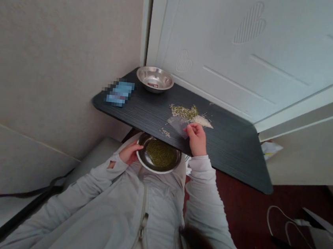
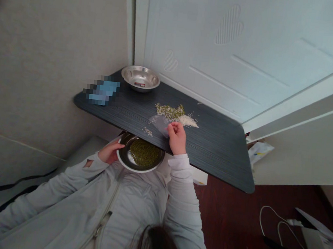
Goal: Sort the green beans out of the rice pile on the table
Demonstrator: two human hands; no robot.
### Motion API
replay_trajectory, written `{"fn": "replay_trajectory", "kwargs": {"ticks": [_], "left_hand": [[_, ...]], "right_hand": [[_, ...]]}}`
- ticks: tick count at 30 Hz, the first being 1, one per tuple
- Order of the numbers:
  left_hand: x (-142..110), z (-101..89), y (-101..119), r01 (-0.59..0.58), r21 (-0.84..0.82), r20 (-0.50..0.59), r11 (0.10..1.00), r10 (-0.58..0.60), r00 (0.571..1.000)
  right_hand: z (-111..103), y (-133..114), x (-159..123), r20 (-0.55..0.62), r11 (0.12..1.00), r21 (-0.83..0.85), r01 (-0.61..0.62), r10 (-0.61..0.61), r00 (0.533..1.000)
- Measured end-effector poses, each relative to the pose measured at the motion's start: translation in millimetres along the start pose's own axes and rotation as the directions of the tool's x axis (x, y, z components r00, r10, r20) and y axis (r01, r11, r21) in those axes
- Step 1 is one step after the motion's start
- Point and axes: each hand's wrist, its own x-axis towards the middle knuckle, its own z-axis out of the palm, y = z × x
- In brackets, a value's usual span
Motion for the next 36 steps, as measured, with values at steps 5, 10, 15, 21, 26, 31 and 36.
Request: {"fn": "replay_trajectory", "kwargs": {"ticks": [5, 10, 15, 21, 26, 31, 36], "left_hand": [[0, -3.8, -2, 0.015, 0.02, -0.027, 1.0, -0.014, 1.0], [4, -3.7, -8, -0.014, 0.023, 0.063, 1.0, 0.012, 0.998], [3, -3.6, -7, -0.005, 0.004, 0.071, 1.0, 0.005, 0.997], [4, -6.2, -7, 0.011, 0.011, 0.066, 1.0, -0.012, 0.998], [3, -4.3, -7, -0.006, 0.011, 0.068, 1.0, 0.005, 0.998], [1, -0.2, -4, -0.002, 0.011, 0.07, 1.0, 0.001, 0.998], [2, -2.2, -5, 0.001, 0.016, 0.081, 1.0, -0.003, 0.997]], "right_hand": [[4, 10, -4, -0.092, 1.0, 0.002, -0.004, 0.004, 0.996], [3, 9, -7, -0.058, 0.999, -0.047, 0.017, -0.02, 0.998], [2, 2, -11, 0.072, 0.989, -0.147, 0.015, -0.005, 0.997], [-6, -2, -27, 0.146, 0.988, -0.146, -0.051, 0.073, 0.987], [-6, 0, -34, 0.068, 0.979, -0.199, -0.039, 0.053, 0.996], [-5, 2, -34, -0.008, 0.958, -0.287, -0.009, 0.007, 1.0], [-10, 4, -38, -0.044, 0.941, -0.339, -0.006, -0.009, 0.999]]}}
